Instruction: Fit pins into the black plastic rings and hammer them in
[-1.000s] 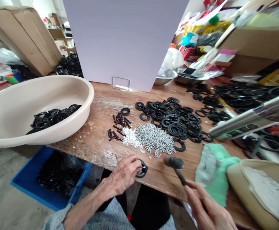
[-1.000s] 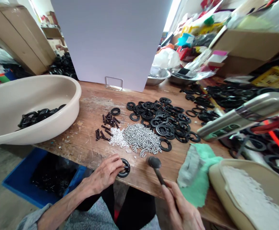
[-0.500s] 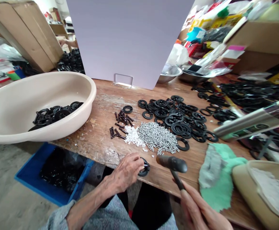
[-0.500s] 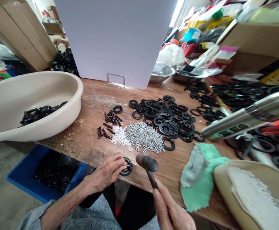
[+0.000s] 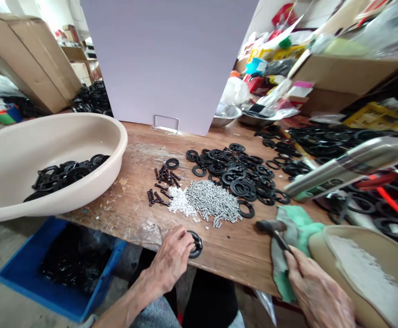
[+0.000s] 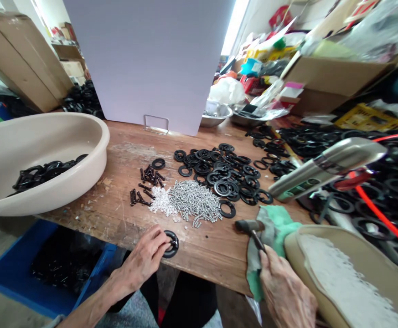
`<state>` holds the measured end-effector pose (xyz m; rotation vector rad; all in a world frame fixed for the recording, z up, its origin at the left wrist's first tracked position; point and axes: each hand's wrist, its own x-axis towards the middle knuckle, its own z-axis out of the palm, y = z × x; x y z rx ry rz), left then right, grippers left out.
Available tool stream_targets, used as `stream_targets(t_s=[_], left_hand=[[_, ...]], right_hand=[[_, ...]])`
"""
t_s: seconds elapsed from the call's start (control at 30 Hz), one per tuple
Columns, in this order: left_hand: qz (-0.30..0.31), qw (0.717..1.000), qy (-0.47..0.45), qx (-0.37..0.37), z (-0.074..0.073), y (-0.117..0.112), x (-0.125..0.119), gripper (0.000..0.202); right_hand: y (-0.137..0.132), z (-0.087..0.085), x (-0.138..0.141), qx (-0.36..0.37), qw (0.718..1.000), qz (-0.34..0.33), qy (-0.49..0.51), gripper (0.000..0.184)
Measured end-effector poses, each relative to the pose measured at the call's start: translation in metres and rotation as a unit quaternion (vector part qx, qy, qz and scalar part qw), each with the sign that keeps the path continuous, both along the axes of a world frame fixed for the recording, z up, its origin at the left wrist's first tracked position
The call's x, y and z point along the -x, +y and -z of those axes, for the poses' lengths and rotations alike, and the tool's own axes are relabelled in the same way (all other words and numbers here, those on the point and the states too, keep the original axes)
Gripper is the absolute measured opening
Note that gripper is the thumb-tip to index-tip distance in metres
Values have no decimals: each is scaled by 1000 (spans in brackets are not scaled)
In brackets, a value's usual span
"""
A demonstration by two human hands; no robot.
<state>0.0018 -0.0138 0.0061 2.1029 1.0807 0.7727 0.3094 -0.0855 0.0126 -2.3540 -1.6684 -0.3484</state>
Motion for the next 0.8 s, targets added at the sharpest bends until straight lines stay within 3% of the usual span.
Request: stream_targets(t_s=[0.1,0.17,0.27,0.33,0.57,0.8], left_hand=[[1,1000,-15,11,-1,-1,-1,16],[-10,999,-23,25,-2,-2,-1,16],[-37,998,-32,49,-6,-3,3,17],[-52,996,-40,63,-11,-4,7,17],[-73,986,-70,134,-29,4,19,21],[-67,952,-163,250,-27,8,19,22]], right_hand=[[10,-4,10,-14,993,-9,-118,46],[20,-5,27,-80,986,-83,-125,41],[43,-2,55,-118,964,-236,34,29],[57,4,70,-106,946,-281,119,26],[71,13,81,-65,944,-293,139,21],[69,9,77,-41,934,-338,107,16]])
